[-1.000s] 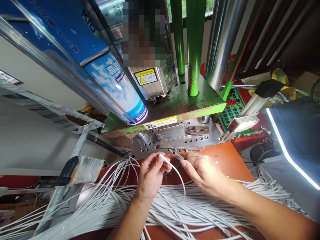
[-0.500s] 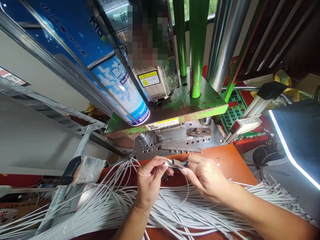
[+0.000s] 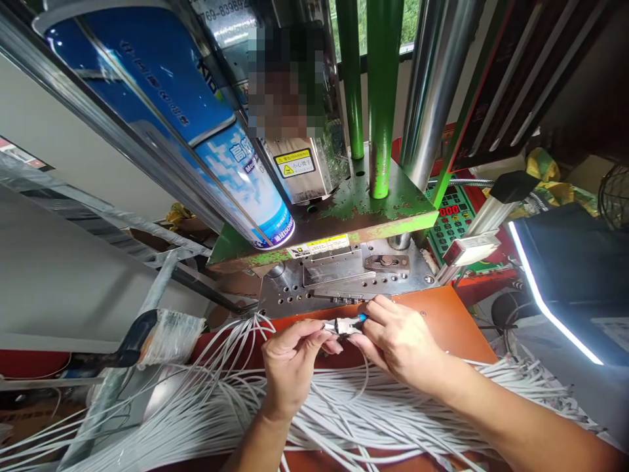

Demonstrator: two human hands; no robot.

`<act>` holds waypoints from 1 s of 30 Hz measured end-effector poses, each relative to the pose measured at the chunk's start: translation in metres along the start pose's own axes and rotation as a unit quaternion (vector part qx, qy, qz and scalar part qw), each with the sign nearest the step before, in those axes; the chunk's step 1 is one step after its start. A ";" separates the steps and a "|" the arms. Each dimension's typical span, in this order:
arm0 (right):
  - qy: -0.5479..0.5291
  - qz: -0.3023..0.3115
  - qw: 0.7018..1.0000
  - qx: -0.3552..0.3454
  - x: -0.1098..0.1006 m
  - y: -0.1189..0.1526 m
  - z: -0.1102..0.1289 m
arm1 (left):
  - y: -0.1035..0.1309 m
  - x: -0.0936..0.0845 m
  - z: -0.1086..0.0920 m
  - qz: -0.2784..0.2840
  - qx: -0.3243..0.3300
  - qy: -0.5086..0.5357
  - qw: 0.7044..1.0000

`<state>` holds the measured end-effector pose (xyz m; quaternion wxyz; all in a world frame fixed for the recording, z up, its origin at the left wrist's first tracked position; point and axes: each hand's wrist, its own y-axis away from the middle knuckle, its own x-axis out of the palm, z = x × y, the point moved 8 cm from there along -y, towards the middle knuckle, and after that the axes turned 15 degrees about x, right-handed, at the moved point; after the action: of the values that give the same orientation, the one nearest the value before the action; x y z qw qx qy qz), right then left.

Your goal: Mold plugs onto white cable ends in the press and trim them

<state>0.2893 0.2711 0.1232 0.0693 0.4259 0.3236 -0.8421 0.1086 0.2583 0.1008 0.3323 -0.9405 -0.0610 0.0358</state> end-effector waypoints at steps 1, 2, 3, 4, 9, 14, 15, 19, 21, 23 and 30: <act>0.002 -0.004 1.000 -0.002 0.000 0.000 0.001 | 0.000 -0.001 0.001 0.002 0.001 -0.003 1.000; 0.006 -0.006 1.000 -0.003 0.000 0.001 0.001 | 0.001 -0.001 0.002 0.003 0.001 -0.007 1.000; 0.010 -0.006 1.000 -0.002 0.000 0.001 0.001 | 0.002 -0.002 0.003 0.004 0.002 -0.009 1.000; 0.014 -0.006 1.000 0.000 0.000 0.001 0.001 | 0.002 -0.003 0.003 0.004 0.003 -0.012 1.000; 0.009 -0.004 1.000 0.004 0.001 0.000 -0.003 | 0.005 -0.002 0.005 0.000 -0.010 -0.013 1.000; 0.006 -0.006 1.000 -0.003 0.000 -0.002 -0.003 | 0.005 -0.001 0.004 -0.007 -0.029 -0.004 1.000; 0.011 -0.005 1.000 -0.003 0.001 -0.002 -0.003 | 0.004 -0.001 0.003 -0.009 -0.026 -0.003 1.000; 0.028 0.010 1.000 -0.002 0.005 0.000 -0.003 | 0.003 0.000 0.002 -0.010 -0.023 0.001 1.000; 0.028 0.012 1.000 -0.001 0.006 0.000 -0.003 | 0.003 0.000 0.003 -0.009 -0.026 0.002 1.000; 0.028 0.008 1.000 -0.001 0.006 -0.001 -0.003 | 0.004 -0.001 0.004 -0.009 -0.029 0.000 1.000; 0.025 0.009 1.000 0.004 0.008 0.001 -0.001 | 0.007 -0.004 0.008 -0.006 -0.040 -0.028 0.999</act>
<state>0.2851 0.2725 0.1164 0.0674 0.4502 0.3178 -0.8318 0.1046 0.2574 0.0902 0.2924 -0.9515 -0.0769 0.0572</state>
